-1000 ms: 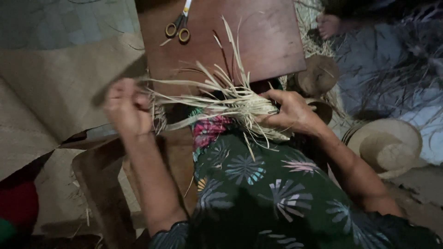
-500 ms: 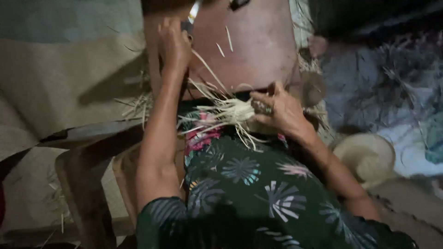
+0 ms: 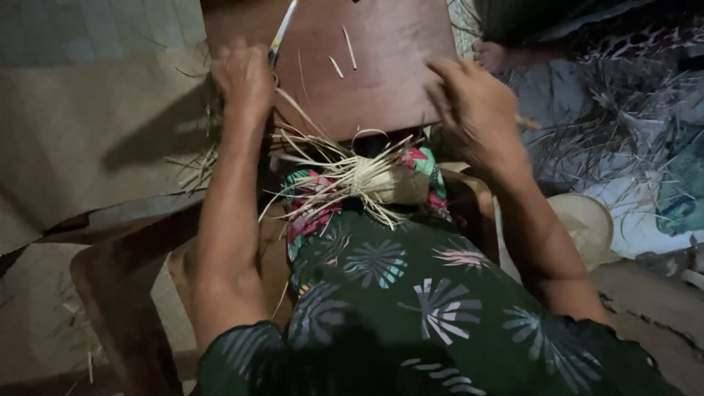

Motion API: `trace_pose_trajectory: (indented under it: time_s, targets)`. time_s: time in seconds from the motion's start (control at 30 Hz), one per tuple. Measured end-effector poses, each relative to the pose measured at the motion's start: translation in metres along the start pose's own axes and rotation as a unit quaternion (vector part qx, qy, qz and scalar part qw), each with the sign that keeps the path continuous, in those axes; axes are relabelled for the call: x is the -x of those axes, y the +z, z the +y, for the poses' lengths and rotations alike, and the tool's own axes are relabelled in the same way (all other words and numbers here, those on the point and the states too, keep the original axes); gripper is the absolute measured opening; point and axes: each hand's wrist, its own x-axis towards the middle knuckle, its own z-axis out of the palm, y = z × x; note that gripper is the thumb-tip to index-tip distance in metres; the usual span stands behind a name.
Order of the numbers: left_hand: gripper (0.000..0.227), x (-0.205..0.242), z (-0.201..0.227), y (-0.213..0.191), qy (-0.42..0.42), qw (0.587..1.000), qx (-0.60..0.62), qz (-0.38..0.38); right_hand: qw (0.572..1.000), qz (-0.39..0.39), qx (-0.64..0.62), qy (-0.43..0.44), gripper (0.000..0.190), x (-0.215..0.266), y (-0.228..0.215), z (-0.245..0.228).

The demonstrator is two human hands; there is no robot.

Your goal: Weaving and braiding straw strands to create a handcrafted object, using scissors for trimming.

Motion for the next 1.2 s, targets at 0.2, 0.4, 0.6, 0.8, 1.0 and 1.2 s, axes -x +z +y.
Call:
trace_pose_trajectory:
  time_s: [0.2, 0.4, 0.6, 0.8, 1.0, 1.2]
  targets:
    - [0.006, 0.018, -0.009, -0.034, -0.013, 0.999, -0.007, -0.045, 0.993, -0.104, -0.019, -0.056, 0.045, -0.073, 0.133, -0.001]
    - [0.006, 0.027, -0.018, -0.041, 0.01, 1.0, 0.007, -0.015, 0.993, -0.024, 0.075, -0.092, 0.02, -0.109, 0.235, 0.01]
    - [0.01, 0.024, -0.045, -0.049, 0.0, 0.996, 0.055, -0.065, 0.994, -0.025, 0.039, -0.101, 0.018, -0.131, 0.246, 0.023]
    - [0.041, 0.016, -0.063, -0.087, -0.045, 0.977, 0.195, -0.069, 0.982, 0.033, -0.05, -0.179, 0.027, -0.145, 0.207, 0.03]
    - [0.035, 0.052, -0.059, -0.169, -0.227, 0.756, 0.61, -0.069, 0.964, -0.109, -0.174, -0.168, 0.015, -0.113, 0.128, -0.01]
    - [0.042, 0.121, -0.048, -0.181, -0.193, 0.593, 0.781, -0.025, 0.904, -0.402, -0.012, -0.146, 0.031, 0.011, 0.209, 0.036]
